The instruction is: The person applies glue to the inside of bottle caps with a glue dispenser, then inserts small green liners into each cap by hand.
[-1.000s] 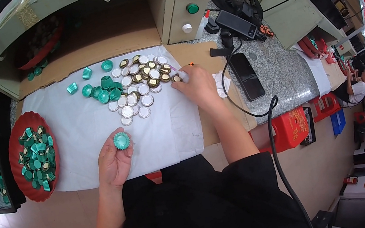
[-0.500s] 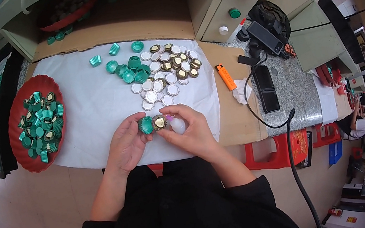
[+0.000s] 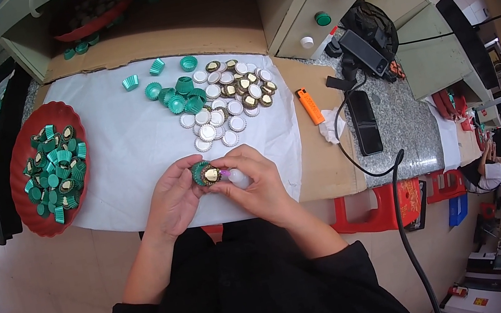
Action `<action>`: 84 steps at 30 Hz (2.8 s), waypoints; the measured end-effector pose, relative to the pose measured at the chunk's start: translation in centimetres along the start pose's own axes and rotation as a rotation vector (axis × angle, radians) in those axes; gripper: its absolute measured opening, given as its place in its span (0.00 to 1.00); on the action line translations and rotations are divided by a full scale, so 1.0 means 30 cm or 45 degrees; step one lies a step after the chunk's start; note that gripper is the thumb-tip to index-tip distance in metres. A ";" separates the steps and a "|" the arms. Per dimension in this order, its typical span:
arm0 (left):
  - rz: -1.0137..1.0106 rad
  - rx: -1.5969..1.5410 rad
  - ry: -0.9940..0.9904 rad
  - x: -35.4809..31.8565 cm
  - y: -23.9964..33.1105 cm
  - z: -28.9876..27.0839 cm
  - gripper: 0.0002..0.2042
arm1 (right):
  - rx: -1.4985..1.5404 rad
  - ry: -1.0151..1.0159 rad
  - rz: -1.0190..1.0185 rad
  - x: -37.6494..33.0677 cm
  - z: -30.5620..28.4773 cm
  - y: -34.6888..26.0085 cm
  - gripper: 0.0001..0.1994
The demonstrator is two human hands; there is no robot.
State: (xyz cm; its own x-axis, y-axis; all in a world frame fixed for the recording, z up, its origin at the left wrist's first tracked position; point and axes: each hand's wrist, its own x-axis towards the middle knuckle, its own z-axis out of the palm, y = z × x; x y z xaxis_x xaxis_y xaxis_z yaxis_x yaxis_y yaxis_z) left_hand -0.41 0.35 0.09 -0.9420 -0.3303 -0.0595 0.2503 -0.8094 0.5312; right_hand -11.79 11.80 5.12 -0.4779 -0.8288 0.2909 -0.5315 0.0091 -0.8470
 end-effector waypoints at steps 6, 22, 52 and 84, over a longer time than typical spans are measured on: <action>0.000 0.053 0.064 0.000 0.000 0.008 0.14 | 0.014 0.026 0.008 0.000 0.009 0.004 0.15; -0.039 0.042 0.023 -0.004 0.006 0.006 0.13 | 0.000 0.022 0.010 -0.001 0.013 -0.004 0.14; 0.098 0.300 0.277 -0.003 -0.018 0.064 0.10 | -0.128 -0.195 -0.064 0.029 -0.008 0.004 0.15; 0.213 0.197 0.462 0.020 -0.031 0.105 0.08 | 1.417 0.383 0.886 0.000 0.135 -0.010 0.12</action>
State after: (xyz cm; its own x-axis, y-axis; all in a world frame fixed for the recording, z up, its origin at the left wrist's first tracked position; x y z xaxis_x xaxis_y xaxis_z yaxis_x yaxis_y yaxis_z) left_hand -1.90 2.44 2.23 -0.7448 -0.6224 -0.2408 0.3302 -0.6573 0.6775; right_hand -8.79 9.52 3.58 -0.6241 -0.6829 -0.3798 0.6598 -0.2002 -0.7243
